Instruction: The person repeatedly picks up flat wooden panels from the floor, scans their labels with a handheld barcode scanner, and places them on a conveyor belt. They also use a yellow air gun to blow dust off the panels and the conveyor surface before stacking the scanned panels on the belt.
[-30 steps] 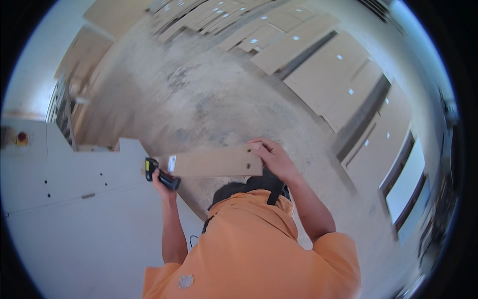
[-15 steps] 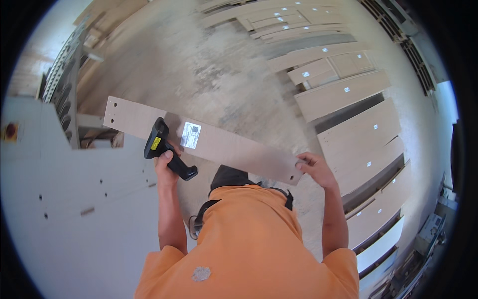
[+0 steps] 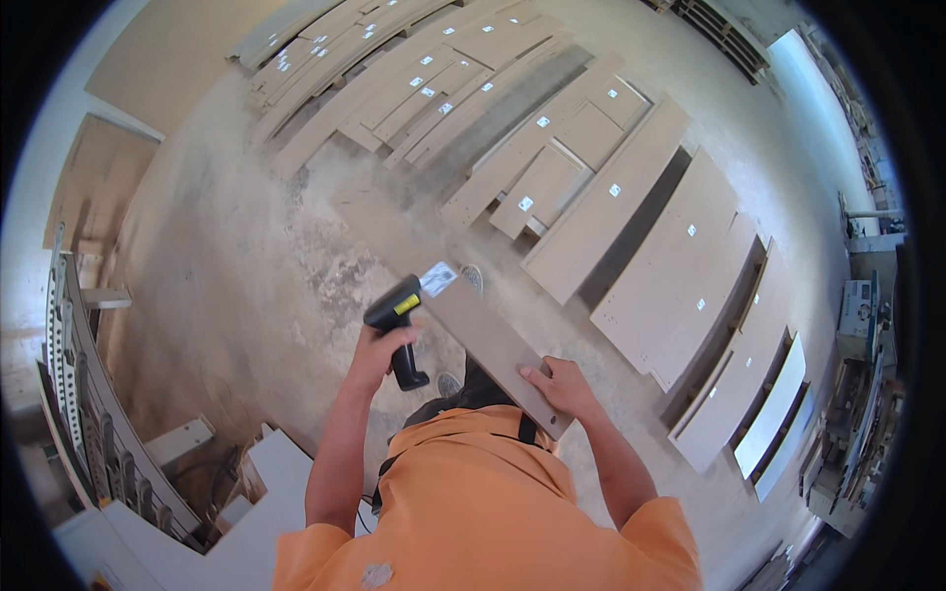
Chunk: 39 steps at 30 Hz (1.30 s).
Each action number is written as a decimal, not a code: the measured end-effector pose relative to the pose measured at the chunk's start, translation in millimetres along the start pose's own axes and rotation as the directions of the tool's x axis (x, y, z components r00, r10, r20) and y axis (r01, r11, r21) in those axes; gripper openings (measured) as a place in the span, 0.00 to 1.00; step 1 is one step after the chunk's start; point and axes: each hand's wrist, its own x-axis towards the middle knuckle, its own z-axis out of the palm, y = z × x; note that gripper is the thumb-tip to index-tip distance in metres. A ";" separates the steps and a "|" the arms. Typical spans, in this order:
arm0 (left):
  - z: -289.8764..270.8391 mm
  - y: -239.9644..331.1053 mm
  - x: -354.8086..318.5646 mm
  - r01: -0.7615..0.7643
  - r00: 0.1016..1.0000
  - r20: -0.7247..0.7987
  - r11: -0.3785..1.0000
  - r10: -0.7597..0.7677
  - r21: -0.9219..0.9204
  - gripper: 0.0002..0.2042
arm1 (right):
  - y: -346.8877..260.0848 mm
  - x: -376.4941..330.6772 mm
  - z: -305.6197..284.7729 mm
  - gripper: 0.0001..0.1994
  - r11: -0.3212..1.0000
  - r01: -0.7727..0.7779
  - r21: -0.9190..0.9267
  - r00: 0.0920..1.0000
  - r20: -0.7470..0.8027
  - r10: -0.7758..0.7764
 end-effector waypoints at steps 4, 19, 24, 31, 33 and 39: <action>-30.0 48.3 102.5 0.197 0.974 -0.138 0.972 -0.179 0.130 0.13 | -8.6 158.3 -29.3 0.35 0.978 -0.170 -0.118 0.975 -0.167 0.149; -273.9 155.6 390.5 0.505 0.766 -0.407 0.857 -0.499 -0.100 0.11 | -191.6 677.0 -34.1 0.37 0.892 -0.395 0.218 0.855 -0.268 0.444; -357.5 165.3 617.5 0.609 0.791 -0.227 0.764 -0.568 0.211 0.11 | -274.7 920.8 42.0 0.34 0.749 -0.491 0.444 0.682 -0.339 0.648; -473.7 165.1 814.6 0.651 0.757 -0.244 0.731 -0.606 0.204 0.14 | -303.8 1210.9 159.8 0.25 0.764 -0.507 0.399 0.593 -0.482 0.645; -499.8 156.9 846.0 0.710 0.704 -0.254 0.656 -0.663 0.255 0.11 | -303.3 1256.8 180.8 0.24 0.814 -0.443 0.377 0.598 -0.552 0.581; -530.6 149.5 899.5 0.759 0.645 -0.219 0.583 -0.732 0.290 0.15 | -307.6 1303.6 207.7 0.24 0.847 -0.409 0.339 0.633 -0.563 0.531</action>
